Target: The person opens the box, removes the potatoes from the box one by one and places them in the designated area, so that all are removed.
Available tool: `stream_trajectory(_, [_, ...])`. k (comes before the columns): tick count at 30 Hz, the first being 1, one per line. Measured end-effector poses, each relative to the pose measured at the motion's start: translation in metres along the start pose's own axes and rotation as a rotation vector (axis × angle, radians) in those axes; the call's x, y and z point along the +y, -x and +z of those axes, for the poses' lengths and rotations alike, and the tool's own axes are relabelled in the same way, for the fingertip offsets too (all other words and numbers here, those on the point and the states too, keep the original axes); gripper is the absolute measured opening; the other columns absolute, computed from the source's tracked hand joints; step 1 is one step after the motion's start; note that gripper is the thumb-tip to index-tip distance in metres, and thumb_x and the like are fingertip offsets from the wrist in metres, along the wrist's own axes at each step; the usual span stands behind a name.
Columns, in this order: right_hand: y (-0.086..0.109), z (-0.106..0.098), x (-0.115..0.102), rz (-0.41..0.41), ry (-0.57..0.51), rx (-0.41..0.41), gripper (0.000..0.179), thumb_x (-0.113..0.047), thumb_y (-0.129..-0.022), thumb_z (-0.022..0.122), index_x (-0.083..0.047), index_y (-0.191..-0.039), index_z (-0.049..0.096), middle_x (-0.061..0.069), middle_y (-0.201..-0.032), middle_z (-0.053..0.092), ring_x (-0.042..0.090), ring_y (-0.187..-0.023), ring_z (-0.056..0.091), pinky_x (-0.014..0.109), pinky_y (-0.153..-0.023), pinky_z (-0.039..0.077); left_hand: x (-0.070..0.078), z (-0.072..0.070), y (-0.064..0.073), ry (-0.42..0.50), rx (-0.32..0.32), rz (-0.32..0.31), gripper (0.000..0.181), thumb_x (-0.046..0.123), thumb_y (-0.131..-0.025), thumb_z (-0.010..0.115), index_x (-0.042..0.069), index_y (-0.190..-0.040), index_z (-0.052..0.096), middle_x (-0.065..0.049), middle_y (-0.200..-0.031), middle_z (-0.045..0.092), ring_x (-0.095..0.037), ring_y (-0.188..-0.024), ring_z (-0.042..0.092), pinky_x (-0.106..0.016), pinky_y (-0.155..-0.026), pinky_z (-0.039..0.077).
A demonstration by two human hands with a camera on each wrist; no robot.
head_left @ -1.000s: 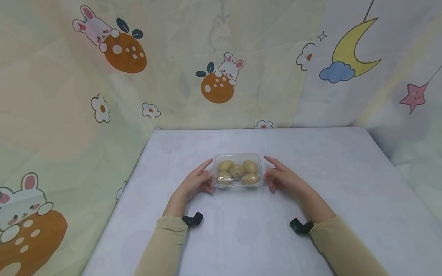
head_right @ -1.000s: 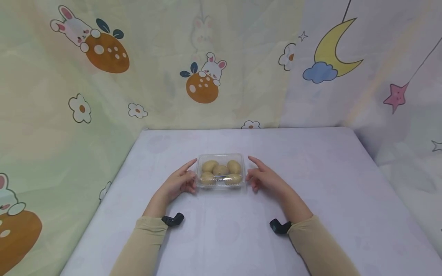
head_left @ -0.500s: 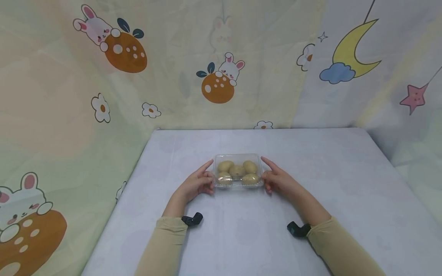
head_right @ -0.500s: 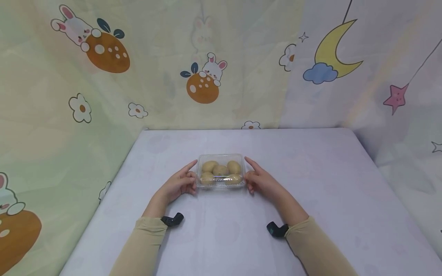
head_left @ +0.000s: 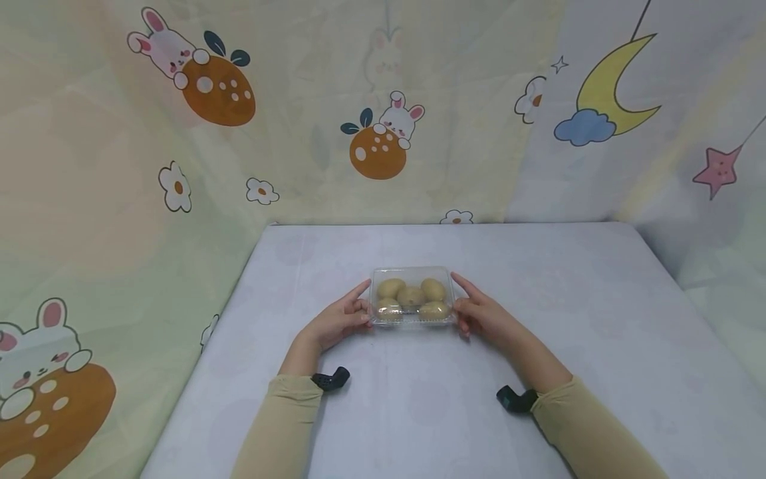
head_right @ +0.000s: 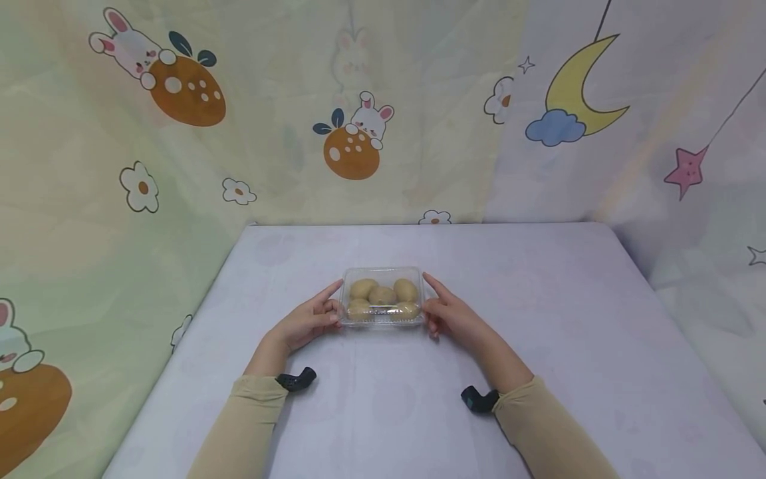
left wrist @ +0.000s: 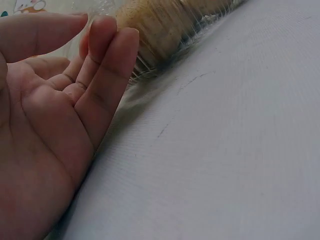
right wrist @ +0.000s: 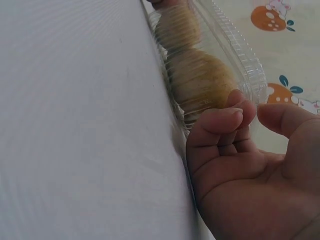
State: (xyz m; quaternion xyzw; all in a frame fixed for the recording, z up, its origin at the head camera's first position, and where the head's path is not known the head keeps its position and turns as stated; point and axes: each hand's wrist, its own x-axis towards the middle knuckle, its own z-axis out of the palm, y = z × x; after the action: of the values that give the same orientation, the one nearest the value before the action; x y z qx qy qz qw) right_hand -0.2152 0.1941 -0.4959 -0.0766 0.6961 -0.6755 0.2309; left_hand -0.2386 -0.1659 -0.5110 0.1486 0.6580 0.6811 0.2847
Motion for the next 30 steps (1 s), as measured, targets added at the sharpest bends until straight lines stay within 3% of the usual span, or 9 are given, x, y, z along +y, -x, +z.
stream_trajectory(21, [-0.0027,0.0018,0.0031,0.000,-0.044,-0.048,0.071,-0.019,-0.104,0.047,-0.039,-0.158,0.006,0.001,-0.075,0.055,0.012,-0.060,0.049,0.027,-0.061,0.051,-0.0030,0.0067,-0.0013,0.099,-0.010,0.030,0.083,-0.002,-0.095,0.053,0.034,-0.159,0.013,0.001,-0.097,0.057,-0.015,-0.086,0.062,-0.034,-0.087,0.055])
stream_trajectory(25, [-0.0023,0.0015,0.0031,-0.004,-0.054,-0.039,0.072,-0.017,-0.103,0.047,-0.038,-0.159,0.007,0.002,-0.075,0.055,0.012,-0.059,0.049,0.027,-0.059,0.050,-0.0041,0.0067,-0.0039,0.136,0.022,0.003,0.073,0.008,-0.099,0.050,0.035,-0.158,0.015,0.000,-0.095,0.057,-0.014,-0.084,0.062,-0.034,-0.086,0.056])
stream_trajectory(30, [-0.0014,0.0000,0.0037,-0.001,-0.055,-0.041,0.072,-0.017,-0.103,0.047,-0.038,-0.159,0.006,0.002,-0.075,0.055,0.012,-0.059,0.050,0.026,-0.059,0.050,-0.0019,0.0092,-0.0058,0.167,0.059,-0.016,0.072,0.018,-0.098,0.052,0.043,-0.156,0.017,0.000,-0.088,0.057,-0.014,-0.080,0.062,-0.035,-0.084,0.057])
